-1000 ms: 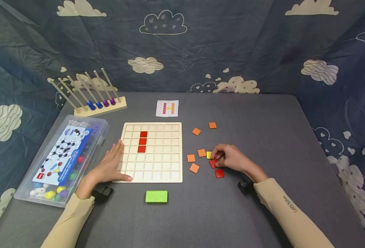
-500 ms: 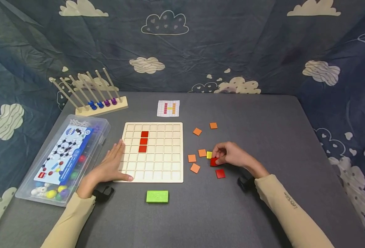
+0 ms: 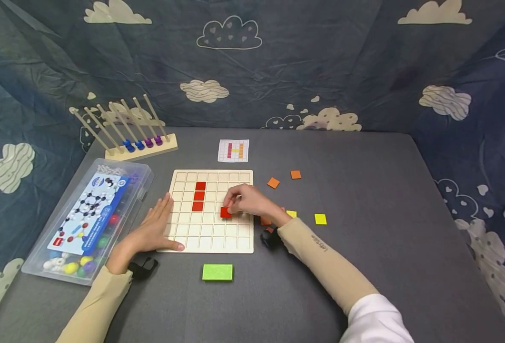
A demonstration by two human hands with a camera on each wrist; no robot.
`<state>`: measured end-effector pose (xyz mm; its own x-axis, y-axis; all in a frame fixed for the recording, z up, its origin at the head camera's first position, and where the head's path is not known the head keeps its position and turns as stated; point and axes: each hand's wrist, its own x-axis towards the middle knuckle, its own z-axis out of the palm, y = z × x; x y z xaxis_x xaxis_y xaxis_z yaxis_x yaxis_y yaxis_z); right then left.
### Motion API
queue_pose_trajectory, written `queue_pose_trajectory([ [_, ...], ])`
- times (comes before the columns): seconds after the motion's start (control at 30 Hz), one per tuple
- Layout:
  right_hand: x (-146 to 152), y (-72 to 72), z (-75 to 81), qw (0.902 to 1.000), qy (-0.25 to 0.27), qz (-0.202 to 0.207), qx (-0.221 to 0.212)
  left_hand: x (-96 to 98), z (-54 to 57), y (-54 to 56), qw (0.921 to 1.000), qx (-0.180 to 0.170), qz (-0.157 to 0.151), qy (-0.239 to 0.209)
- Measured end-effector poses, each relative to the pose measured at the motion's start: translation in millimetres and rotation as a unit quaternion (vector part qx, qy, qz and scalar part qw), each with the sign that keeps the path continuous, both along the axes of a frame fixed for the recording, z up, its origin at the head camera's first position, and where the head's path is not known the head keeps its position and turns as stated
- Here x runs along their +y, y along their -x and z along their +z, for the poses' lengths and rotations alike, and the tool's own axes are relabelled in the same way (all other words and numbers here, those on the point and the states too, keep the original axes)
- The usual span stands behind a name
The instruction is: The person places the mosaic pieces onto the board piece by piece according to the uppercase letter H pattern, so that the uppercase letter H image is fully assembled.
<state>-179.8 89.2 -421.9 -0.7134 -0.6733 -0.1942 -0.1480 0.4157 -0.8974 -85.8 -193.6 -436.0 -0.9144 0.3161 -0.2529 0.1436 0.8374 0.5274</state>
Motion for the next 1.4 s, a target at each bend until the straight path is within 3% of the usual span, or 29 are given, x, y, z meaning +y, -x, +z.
queue_pose_trajectory([
  [0.1,-35,-1.9,-3.2,0.9999,-0.012,0.0,0.005,-0.5,-0.6,0.0,1.0,0.002,-0.001,-0.001],
  [0.2,-61,-5.1,-3.7,0.9974,-0.047,0.01,0.053,-0.3,-0.8,0.5,1.0,0.005,-0.003,-0.006],
  [0.4,-87,-13.4,-0.9,0.9737,-0.133,0.036,0.181,-1.5,0.1,-0.8,0.9999,0.01,-0.005,-0.012],
  [0.53,-89,-15.6,-1.5,0.9647,-0.149,0.039,0.214,-2.0,-0.2,-1.1,0.9998,0.012,-0.006,-0.011],
  [0.63,-83,-14.0,-3.0,0.9743,-0.126,0.031,0.185,-1.4,-0.8,-0.5,0.9999,0.006,-0.004,-0.008],
  [0.73,-66,-10.6,-2.7,0.9894,-0.076,0.022,0.122,-0.7,-1.2,0.2,1.0,0.002,0.0,-0.005],
  [0.83,-40,-7.0,-0.1,0.9973,-0.037,0.015,0.061,-0.3,-1.2,0.4,1.0,0.001,0.001,-0.001],
  [1.0,16,-0.5,2.9,0.9998,-0.009,0.009,0.015,-0.3,-0.6,-0.2,1.0,0.0,0.002,-0.001],
  [1.17,74,2.7,2.1,0.9992,-0.012,-0.024,-0.031,-0.1,-0.1,-0.9,1.0,-0.003,0.003,0.0],
  [1.4,145,-5.1,1.0,0.9954,-0.025,-0.076,-0.051,-0.2,-0.5,-0.7,1.0,-0.003,0.001,-0.001],
])
